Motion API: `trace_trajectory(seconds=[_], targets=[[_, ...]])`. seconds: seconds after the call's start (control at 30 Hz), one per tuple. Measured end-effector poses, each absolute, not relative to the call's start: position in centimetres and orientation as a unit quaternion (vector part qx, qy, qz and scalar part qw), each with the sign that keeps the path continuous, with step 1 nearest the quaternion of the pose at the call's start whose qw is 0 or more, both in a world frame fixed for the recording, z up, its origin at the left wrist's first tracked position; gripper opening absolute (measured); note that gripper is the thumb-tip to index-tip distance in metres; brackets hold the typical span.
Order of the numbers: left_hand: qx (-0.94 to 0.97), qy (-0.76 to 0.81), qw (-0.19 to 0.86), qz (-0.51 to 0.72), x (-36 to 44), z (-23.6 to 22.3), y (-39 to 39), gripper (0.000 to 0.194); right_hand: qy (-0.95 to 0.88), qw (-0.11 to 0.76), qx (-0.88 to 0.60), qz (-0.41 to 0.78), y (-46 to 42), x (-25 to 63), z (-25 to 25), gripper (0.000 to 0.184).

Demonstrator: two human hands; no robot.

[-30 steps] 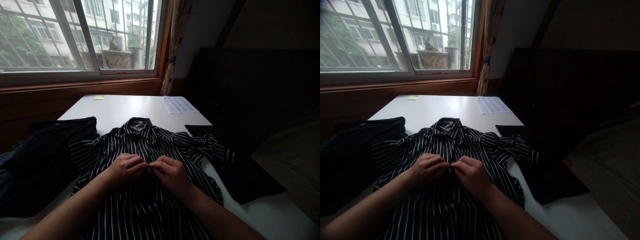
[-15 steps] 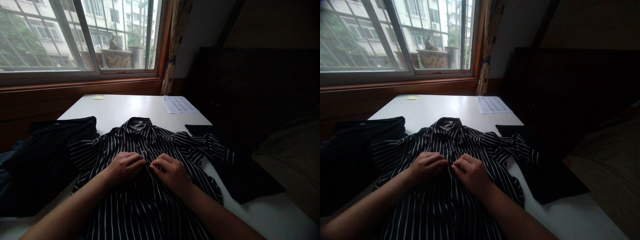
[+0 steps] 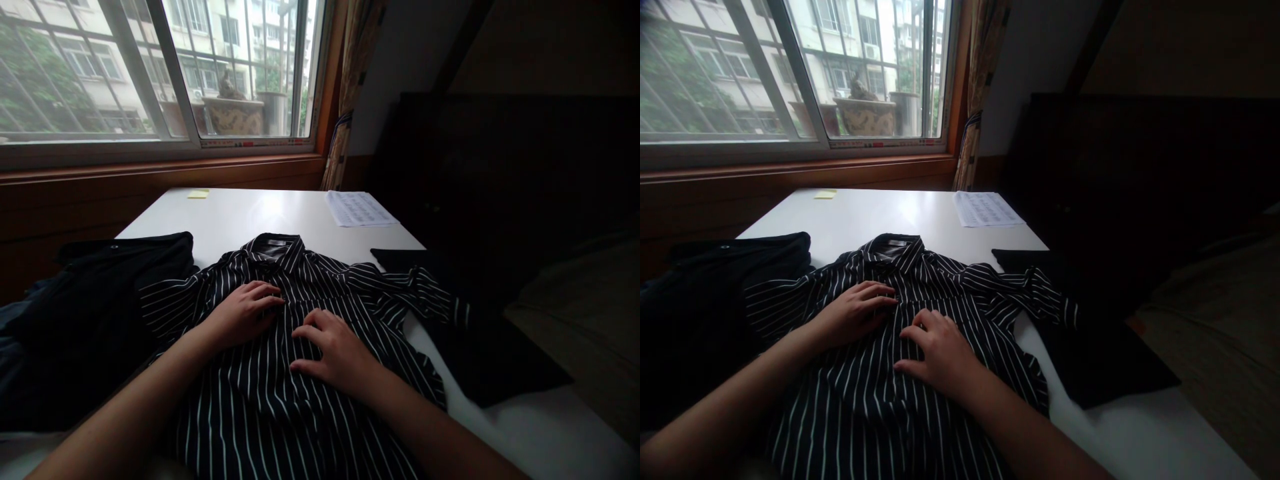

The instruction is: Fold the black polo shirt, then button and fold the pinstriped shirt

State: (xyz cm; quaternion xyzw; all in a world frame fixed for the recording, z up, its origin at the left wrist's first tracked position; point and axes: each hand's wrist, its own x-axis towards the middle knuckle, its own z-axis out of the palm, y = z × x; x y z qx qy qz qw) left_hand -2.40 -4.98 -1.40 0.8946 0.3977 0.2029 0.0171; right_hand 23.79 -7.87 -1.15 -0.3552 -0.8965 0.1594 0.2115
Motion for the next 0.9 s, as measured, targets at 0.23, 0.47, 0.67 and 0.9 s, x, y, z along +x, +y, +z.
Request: trace_trajectory(seconds=[0.23, 0.47, 0.67, 0.9], targets=[[0.888, 0.408, 0.004, 0.212, -3.4, -2.5, -4.0, 0.035, -0.932, 0.172, -0.280, 0.151, -7.9, 24.1, -0.9, 0.037], [0.877, 0.453, -0.005, 0.163, -3.5, -2.5, -4.1, 0.043, -0.950, 0.144, -0.210, 0.181, -8.3, 23.9, -0.3, 0.032], [0.870, 0.473, -0.014, 0.137, -3.2, -2.4, -4.4, 0.047, -0.959, 0.143, -0.164, 0.180, -8.4, 24.0, -0.5, 0.025], [0.858, 0.493, -0.024, 0.140, -3.2, -2.9, -4.3, 0.051, -0.956, 0.136, -0.140, 0.218, -8.7, 24.1, 0.0, 0.029]])
